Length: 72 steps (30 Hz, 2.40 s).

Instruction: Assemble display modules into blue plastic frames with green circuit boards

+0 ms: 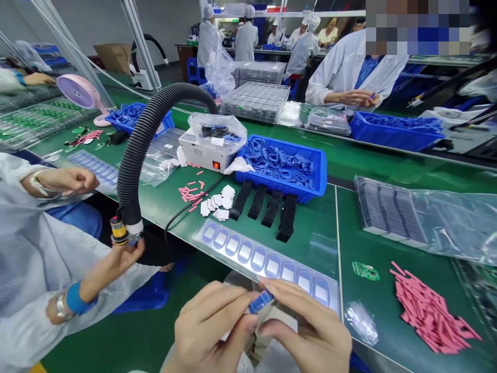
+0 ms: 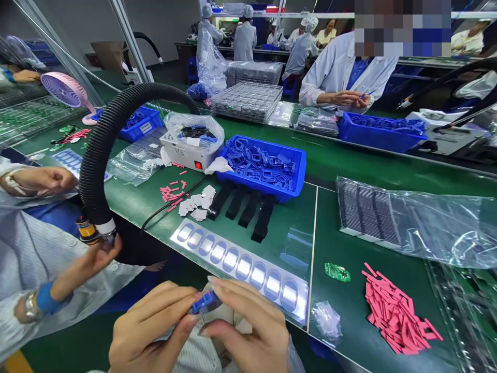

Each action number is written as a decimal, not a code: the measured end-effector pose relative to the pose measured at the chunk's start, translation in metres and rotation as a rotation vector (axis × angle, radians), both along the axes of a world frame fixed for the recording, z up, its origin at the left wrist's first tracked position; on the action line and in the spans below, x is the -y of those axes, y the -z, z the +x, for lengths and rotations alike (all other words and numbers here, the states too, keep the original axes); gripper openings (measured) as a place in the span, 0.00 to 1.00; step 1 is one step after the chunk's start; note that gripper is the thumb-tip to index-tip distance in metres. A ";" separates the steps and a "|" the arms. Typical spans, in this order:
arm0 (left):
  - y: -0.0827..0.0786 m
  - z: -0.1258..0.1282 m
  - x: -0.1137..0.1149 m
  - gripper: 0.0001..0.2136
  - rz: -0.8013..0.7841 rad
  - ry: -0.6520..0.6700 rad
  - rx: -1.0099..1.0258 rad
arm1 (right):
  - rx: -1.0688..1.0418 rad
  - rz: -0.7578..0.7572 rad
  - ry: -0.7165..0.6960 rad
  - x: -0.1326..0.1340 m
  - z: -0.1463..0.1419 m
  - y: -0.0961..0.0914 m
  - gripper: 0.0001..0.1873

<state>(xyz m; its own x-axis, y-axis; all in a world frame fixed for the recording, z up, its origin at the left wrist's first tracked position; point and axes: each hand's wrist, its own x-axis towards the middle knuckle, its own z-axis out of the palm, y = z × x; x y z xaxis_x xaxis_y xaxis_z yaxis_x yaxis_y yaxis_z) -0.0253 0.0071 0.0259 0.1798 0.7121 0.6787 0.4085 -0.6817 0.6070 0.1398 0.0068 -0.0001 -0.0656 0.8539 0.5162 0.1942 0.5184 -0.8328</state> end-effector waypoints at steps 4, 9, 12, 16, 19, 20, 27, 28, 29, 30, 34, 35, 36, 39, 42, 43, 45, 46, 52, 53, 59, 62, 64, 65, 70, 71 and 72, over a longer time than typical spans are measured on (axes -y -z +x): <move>0.006 0.001 0.003 0.05 0.005 0.041 -0.022 | -0.095 -0.243 -0.182 -0.004 0.008 0.000 0.07; 0.007 0.001 0.006 0.06 -0.028 0.033 -0.055 | -0.034 -0.178 -0.218 -0.001 0.014 0.000 0.04; 0.004 0.003 0.004 0.10 -0.130 0.015 -0.033 | 0.066 -0.085 -0.197 0.000 0.015 -0.002 0.04; 0.005 0.010 0.001 0.06 -0.121 0.082 -0.002 | 0.185 0.034 -0.150 0.005 0.015 -0.004 0.04; 0.010 0.014 0.002 0.07 -0.085 0.046 0.015 | 0.256 0.043 -0.133 0.009 0.017 -0.003 0.05; 0.011 0.014 0.002 0.07 -0.093 0.037 0.020 | 0.282 0.043 -0.138 0.009 0.018 -0.003 0.05; 0.015 0.007 0.002 0.09 -0.162 0.096 -0.157 | 0.366 0.065 -0.165 0.003 0.023 -0.004 0.09; 0.016 0.008 0.003 0.10 -0.173 0.089 -0.137 | 0.343 0.064 -0.130 0.004 0.021 -0.004 0.08; 0.017 0.010 0.004 0.11 -0.182 0.084 -0.100 | 0.315 0.066 -0.065 0.005 0.018 -0.003 0.07; 0.019 0.012 0.005 0.11 -0.190 0.078 -0.054 | 0.286 0.062 0.021 0.007 0.015 -0.002 0.09; 0.022 0.022 0.011 0.11 -0.220 0.028 0.128 | 0.217 -0.051 0.282 0.016 0.006 0.004 0.19; 0.023 0.023 0.012 0.10 -0.224 0.012 0.154 | 0.202 -0.089 0.285 0.017 0.006 0.003 0.18; 0.023 0.023 0.013 0.10 -0.231 -0.002 0.166 | 0.182 -0.116 0.278 0.017 0.006 0.002 0.16; 0.025 0.022 0.016 0.10 -0.295 -0.046 0.160 | 0.086 -0.204 0.230 0.014 0.011 -0.007 0.08; 0.028 0.021 0.019 0.11 -0.394 -0.058 0.179 | -0.029 -0.339 0.063 0.008 0.018 -0.013 0.02; 0.029 0.020 0.020 0.11 -0.419 -0.050 0.192 | -0.061 -0.370 -0.005 0.007 0.020 -0.013 0.03; 0.029 0.020 0.021 0.11 -0.472 -0.023 0.209 | -0.105 -0.385 -0.082 0.007 0.025 -0.011 0.04; 0.029 0.021 0.020 0.11 -0.505 -0.011 0.212 | -0.111 -0.378 -0.088 0.007 0.027 -0.009 0.04; 0.019 0.017 0.014 0.09 -0.713 0.103 0.266 | -0.078 -0.466 -0.155 0.005 0.036 -0.005 0.03; 0.017 0.016 0.012 0.08 -0.742 0.124 0.270 | -0.075 -0.488 -0.178 0.004 0.036 -0.005 0.03; 0.017 0.017 0.006 0.04 -0.735 0.087 0.290 | -0.102 -0.536 -0.210 0.004 0.034 -0.005 0.04; 0.022 0.020 0.009 0.03 -0.733 0.072 0.342 | -0.084 -0.475 -0.158 0.007 0.033 -0.004 0.04; 0.025 0.022 0.012 0.03 -0.722 0.063 0.354 | -0.051 -0.400 -0.103 0.009 0.033 -0.003 0.03; 0.026 0.023 0.012 0.03 -0.717 0.063 0.349 | -0.038 -0.356 -0.073 0.009 0.033 -0.002 0.04; 0.027 0.027 0.009 0.04 -0.757 0.093 0.385 | -0.010 -0.237 0.019 0.009 0.031 0.003 0.09; 0.027 0.029 0.008 0.04 -0.761 0.090 0.422 | -0.006 -0.234 0.032 0.009 0.031 0.005 0.09; 0.028 0.030 0.006 0.04 -0.763 0.082 0.462 | 0.005 -0.231 0.050 0.009 0.030 0.008 0.09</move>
<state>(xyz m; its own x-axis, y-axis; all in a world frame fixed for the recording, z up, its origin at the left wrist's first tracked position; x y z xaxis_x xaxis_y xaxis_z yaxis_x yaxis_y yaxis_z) 0.0048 0.0013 -0.0019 0.0762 0.9962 0.0432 -0.0216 -0.0417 0.9989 0.1702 -0.0018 -0.0076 -0.0219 0.9515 0.3069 0.2194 0.3041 -0.9270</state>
